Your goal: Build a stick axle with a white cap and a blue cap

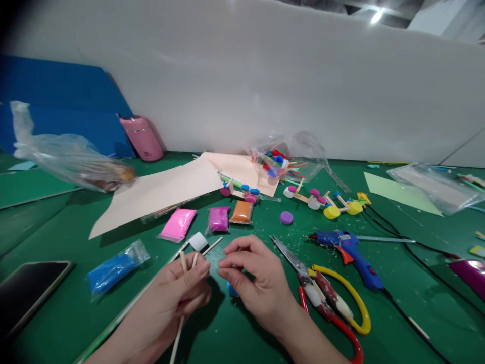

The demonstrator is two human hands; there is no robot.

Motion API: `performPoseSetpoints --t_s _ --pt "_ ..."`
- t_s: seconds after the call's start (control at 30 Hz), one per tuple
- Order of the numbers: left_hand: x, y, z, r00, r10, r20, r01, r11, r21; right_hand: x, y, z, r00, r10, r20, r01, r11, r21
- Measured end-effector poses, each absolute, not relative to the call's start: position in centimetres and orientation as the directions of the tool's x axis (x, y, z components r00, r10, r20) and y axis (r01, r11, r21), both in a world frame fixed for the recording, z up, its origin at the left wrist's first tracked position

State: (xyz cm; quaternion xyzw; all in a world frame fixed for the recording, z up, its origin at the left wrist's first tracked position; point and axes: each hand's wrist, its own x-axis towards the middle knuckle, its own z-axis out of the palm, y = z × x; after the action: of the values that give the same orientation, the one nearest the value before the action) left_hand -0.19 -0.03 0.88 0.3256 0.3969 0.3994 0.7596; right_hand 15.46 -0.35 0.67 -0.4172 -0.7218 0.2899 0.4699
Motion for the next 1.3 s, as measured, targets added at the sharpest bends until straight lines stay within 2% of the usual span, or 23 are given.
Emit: performPoseSetpoints --t_s 0.17,0.43,0.77,0.9,1.13,1.3 --pt "-0.2 0.0 0.9 0.388 0.849 -0.359 -0.341 0.494 0.800 15.5 -0.3 0.9 -0.293 0.875 0.385 0.309 0.468 -0.828" --pt "-0.4 -0.3 1.4 0.413 0.829 -0.376 -0.305 0.515 0.801 15.5 -0.3 0.5 -0.194 0.870 0.453 0.298 0.492 -0.818" --pt "-0.7 -0.6 1.1 0.524 0.790 -0.318 -0.261 0.504 0.823 15.8 -0.2 0.7 -0.233 0.868 0.438 0.340 0.494 -0.800" --pt "-0.6 -0.4 1.4 0.588 0.741 -0.324 -0.254 0.550 0.796 15.8 0.0 1.2 -0.277 0.904 0.325 0.295 0.402 -0.867" --pt "-0.5 -0.4 1.8 0.641 0.676 -0.364 -0.235 0.624 0.745 16.2 0.5 1.9 -0.440 0.896 -0.059 0.163 0.015 -0.987" --pt "-0.4 -0.4 1.6 0.649 0.692 -0.317 -0.237 0.580 0.779 16.0 0.5 1.9 -0.459 0.883 -0.095 0.083 -0.063 -0.995"
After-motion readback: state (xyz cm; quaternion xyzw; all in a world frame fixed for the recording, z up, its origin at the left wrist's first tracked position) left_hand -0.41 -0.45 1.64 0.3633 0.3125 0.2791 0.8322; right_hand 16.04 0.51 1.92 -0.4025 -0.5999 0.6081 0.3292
